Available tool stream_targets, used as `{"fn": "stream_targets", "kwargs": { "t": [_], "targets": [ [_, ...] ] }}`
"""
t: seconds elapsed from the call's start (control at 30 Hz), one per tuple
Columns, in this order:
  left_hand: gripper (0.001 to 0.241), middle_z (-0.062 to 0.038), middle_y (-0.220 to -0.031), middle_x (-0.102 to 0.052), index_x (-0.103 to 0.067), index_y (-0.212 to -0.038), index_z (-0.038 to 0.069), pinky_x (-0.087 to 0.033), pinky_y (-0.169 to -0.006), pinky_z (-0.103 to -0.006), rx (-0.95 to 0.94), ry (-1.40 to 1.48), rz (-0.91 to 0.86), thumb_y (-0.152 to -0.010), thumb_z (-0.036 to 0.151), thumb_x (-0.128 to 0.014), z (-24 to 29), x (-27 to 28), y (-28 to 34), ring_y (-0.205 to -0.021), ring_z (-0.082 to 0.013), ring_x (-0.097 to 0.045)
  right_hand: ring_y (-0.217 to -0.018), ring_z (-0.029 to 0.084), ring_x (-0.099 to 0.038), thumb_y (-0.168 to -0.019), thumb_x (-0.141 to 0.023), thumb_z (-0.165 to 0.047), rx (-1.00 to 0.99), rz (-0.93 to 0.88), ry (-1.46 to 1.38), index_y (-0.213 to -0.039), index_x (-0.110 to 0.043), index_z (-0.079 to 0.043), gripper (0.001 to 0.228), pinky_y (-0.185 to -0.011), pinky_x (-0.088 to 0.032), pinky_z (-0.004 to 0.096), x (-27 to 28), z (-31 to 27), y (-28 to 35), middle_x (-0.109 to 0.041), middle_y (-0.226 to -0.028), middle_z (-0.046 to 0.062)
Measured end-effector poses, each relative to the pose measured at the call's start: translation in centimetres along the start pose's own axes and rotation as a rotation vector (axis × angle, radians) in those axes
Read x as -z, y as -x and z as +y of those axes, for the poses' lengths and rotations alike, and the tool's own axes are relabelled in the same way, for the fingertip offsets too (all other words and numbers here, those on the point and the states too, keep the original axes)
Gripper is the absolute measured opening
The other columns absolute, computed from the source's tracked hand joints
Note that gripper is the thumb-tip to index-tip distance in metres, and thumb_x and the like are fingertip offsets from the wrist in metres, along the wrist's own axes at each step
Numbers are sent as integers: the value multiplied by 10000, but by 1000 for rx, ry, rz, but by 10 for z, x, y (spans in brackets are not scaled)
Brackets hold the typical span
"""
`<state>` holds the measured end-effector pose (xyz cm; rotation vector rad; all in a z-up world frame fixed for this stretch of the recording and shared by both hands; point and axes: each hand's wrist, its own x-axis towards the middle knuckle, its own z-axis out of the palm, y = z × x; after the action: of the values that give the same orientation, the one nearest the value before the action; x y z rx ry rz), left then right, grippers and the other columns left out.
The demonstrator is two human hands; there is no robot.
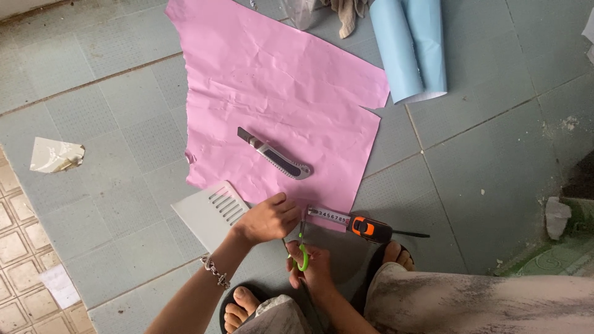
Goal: Measuring and cutting a piece of pink vinyl wrap material on a tiled floor using a tape measure, utility knife, and scissors.
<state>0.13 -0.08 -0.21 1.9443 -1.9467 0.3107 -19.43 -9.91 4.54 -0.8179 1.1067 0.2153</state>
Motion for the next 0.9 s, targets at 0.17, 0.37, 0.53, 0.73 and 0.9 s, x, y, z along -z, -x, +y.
{"fn": "stream_targets", "kwargs": {
  "t": [0.17,0.37,0.53,0.73,0.9],
  "targets": [
    [108,-2,-1007,-729,-782,-932,109,-497,-863,-324,-13,15,26,-831,147,-792,-1,3,-1,-822,-174,-590,-341,201,-479,-917,-838,-236,-24,-17,-8,-1093,-786,49,339,-335,-298,309,1,3,-2,-662,-680,188],
    [122,8,-1019,-778,-793,-927,114,-521,-881,-321,-1,43,3,-811,141,-822,0,1,-1,-841,-165,-636,-345,216,-500,-915,-821,-227,55,-21,44,-1073,-813,115,377,-318,-364,328,0,2,0,-691,-664,222],
    [121,23,-1018,-768,-789,-930,121,-524,-881,-320,-8,2,-12,-821,161,-824,1,-1,1,-852,-163,-626,-344,227,-506,-932,-788,-235,95,-77,34,-1126,-765,170,449,-313,-372,334,2,2,-2,-676,-666,224],
    [200,21,-1071,-781,-810,-974,121,-515,-901,-340,-15,22,-10,-789,193,-832,0,-5,3,-900,-175,-635,-402,236,-525,-949,-777,-234,51,-75,10,-1132,-768,133,410,-358,-417,340,8,7,-5,-670,-704,221],
    [190,12,-1079,-774,-815,-984,110,-515,-888,-330,2,18,-2,-802,164,-801,1,3,1,-873,-187,-624,-369,227,-501,-949,-785,-199,64,-68,-22,-1068,-766,142,361,-340,-386,333,3,2,-3,-673,-688,230]
  ]
}}
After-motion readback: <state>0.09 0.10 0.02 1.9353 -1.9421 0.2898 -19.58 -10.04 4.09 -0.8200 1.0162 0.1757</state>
